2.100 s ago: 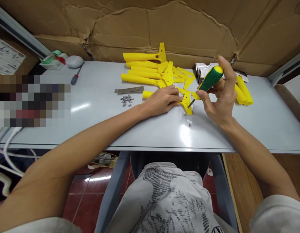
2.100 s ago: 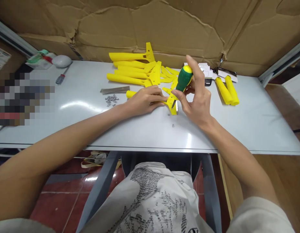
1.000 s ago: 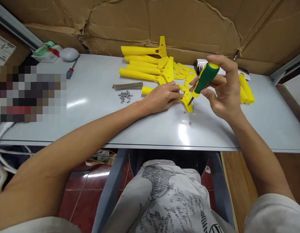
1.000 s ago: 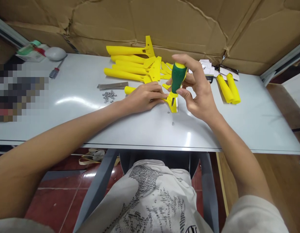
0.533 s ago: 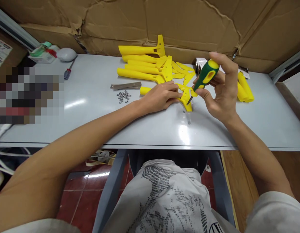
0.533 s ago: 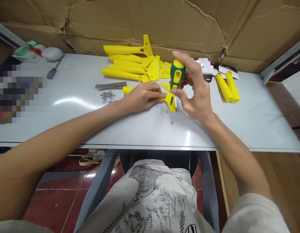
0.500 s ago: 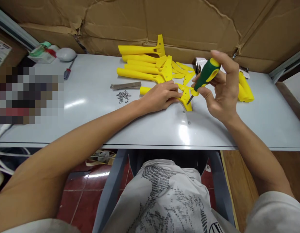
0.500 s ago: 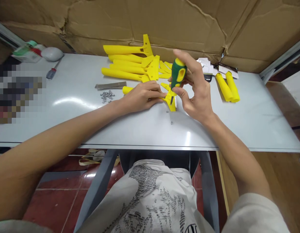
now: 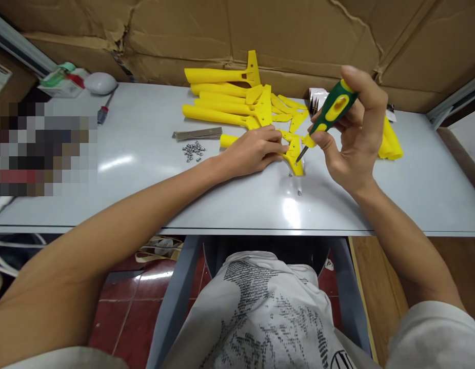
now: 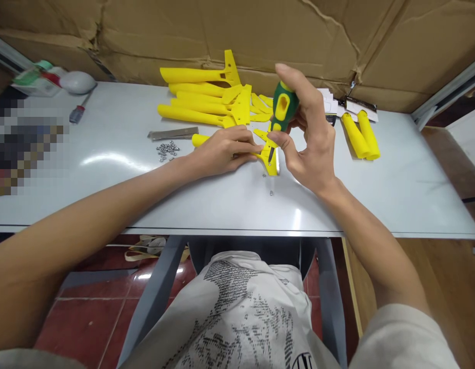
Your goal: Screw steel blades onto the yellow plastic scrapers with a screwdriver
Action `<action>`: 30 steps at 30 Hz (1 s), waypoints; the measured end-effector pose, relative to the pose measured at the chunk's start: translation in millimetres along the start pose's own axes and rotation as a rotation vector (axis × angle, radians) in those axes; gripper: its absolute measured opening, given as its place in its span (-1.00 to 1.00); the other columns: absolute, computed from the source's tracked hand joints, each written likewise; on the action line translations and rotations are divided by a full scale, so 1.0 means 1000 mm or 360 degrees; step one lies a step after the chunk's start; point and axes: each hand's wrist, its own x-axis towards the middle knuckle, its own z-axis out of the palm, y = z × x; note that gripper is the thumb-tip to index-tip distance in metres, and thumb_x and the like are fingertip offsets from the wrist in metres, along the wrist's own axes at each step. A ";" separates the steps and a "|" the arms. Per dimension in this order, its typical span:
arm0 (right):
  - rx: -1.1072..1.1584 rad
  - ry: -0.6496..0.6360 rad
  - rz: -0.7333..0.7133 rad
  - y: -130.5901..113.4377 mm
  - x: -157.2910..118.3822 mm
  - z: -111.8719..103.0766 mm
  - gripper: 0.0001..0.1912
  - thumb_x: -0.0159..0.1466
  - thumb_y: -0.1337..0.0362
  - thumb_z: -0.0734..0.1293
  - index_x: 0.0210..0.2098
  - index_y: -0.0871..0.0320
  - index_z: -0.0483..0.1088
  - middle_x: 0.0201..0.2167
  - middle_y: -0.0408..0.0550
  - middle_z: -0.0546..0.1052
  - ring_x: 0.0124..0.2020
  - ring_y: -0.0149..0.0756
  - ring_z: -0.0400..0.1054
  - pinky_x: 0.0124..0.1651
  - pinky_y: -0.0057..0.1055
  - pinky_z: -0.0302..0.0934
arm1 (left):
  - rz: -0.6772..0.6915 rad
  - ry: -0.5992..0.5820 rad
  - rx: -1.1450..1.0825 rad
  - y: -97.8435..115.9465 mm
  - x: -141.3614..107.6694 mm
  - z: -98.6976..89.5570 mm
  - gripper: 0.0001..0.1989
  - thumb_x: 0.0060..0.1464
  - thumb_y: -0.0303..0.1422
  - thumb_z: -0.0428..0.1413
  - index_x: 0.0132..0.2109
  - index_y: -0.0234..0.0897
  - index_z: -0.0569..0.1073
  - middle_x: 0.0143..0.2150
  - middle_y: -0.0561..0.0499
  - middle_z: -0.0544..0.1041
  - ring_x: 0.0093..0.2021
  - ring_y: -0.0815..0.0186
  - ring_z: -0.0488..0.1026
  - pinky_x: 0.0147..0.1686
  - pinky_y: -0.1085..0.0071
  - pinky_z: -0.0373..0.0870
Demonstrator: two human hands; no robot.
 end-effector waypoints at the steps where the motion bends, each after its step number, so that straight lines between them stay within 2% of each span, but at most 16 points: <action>1: -0.0012 -0.0020 0.0015 0.001 -0.001 0.000 -0.28 0.53 -0.38 0.27 0.58 -0.43 0.17 0.53 -0.04 0.40 0.07 0.03 0.66 0.04 0.05 0.72 | -0.0004 -0.0002 -0.0003 0.000 0.000 0.000 -0.63 0.61 -0.19 0.08 0.11 -0.24 0.76 -0.08 -0.20 0.67 -0.01 0.03 0.59 0.02 0.10 0.54; 6: -0.0115 -0.0103 0.0121 0.006 -0.004 0.000 -0.25 0.54 -0.34 0.28 0.61 -0.43 0.09 0.50 -0.01 0.41 0.09 0.02 0.65 0.04 0.01 0.72 | -0.0008 -0.0011 0.0000 -0.001 0.000 0.000 -0.64 0.61 -0.19 0.09 0.10 -0.21 0.76 -0.10 -0.19 0.66 -0.01 0.02 0.59 -0.01 0.10 0.53; 11: 0.0028 -0.0113 0.0060 0.007 -0.003 -0.001 -0.33 0.58 -0.33 0.22 0.58 -0.40 0.14 0.54 -0.02 0.36 0.09 -0.02 0.67 0.06 -0.02 0.71 | 0.0028 0.0022 -0.0002 -0.002 -0.001 0.000 -0.60 0.62 -0.14 0.07 0.11 -0.22 0.76 -0.12 -0.19 0.65 -0.05 0.03 0.58 -0.06 0.12 0.52; 17: 0.0234 -0.0029 -0.0046 0.013 -0.003 0.004 -0.35 0.55 -0.33 0.30 0.54 -0.43 0.22 0.52 -0.09 0.39 -0.01 -0.06 0.69 0.01 -0.01 0.71 | -0.0003 0.0034 -0.0072 -0.003 -0.001 0.002 -0.63 0.60 -0.15 0.11 0.09 -0.21 0.77 -0.13 -0.18 0.65 -0.04 0.03 0.58 -0.01 0.10 0.52; 30: 0.0320 -0.0045 -0.0019 0.017 -0.003 0.006 -0.30 0.51 -0.34 0.35 0.54 -0.43 0.21 0.53 -0.10 0.41 0.04 0.00 0.72 0.04 0.05 0.73 | 0.0058 0.0048 0.0015 -0.004 0.000 0.003 -0.70 0.59 -0.25 0.13 0.10 -0.22 0.76 -0.12 -0.16 0.66 -0.03 0.06 0.59 -0.02 0.14 0.53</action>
